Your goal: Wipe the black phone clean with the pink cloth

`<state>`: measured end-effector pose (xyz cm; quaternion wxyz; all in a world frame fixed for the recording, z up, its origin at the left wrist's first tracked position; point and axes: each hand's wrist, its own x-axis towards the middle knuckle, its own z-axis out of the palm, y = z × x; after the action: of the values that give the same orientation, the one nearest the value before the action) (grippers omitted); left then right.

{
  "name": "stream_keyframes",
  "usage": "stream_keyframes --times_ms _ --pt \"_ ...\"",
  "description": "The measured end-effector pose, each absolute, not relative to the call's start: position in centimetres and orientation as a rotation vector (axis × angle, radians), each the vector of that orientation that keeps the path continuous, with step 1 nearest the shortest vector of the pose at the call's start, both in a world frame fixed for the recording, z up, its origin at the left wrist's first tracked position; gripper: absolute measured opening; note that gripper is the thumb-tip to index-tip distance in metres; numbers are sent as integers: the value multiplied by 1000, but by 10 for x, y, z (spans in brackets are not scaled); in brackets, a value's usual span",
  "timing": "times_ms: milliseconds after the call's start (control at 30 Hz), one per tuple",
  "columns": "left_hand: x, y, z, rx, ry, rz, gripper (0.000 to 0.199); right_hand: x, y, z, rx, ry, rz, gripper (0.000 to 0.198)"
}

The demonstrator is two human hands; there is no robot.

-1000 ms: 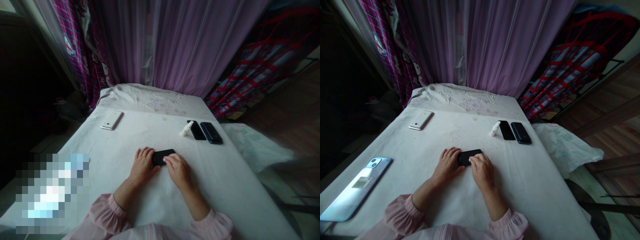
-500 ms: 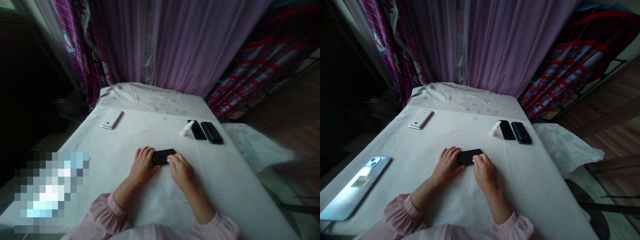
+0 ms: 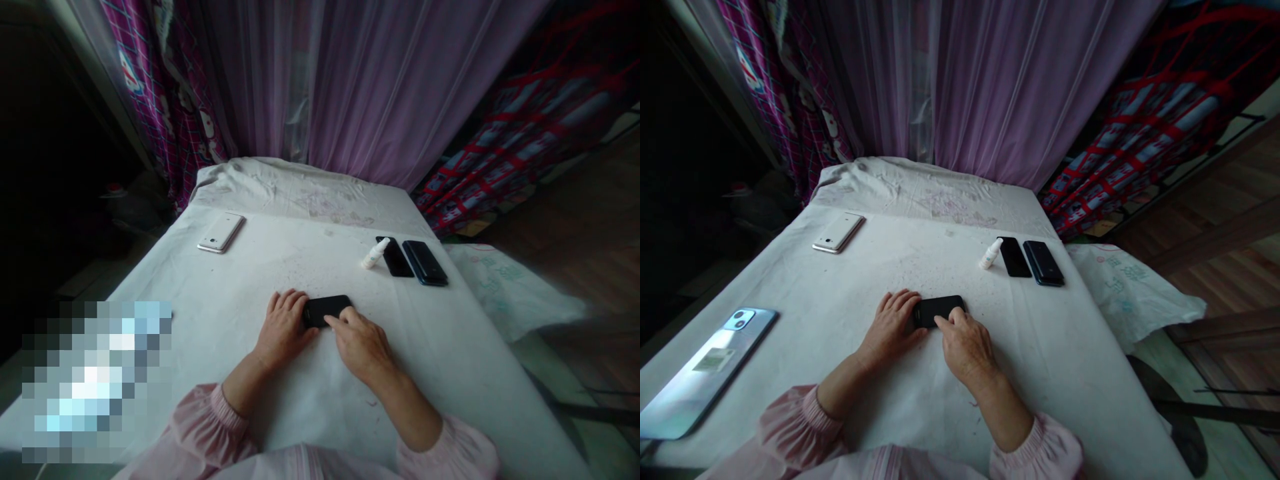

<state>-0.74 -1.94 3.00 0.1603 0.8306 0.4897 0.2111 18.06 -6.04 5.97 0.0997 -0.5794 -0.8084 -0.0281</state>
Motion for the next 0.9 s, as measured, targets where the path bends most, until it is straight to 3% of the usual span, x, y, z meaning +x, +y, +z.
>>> stream_keyframes --times_ms 533,700,900 --pt "-7 -19 30 2372 1407 619 56 180 -59 70 -1740 -2422 27 31" --pt "-7 -18 31 2369 1398 621 55 197 -45 65 -1725 -2046 173 24" --pt "-8 -18 28 2378 1381 650 55 205 -33 38 -1710 -1791 119 21"
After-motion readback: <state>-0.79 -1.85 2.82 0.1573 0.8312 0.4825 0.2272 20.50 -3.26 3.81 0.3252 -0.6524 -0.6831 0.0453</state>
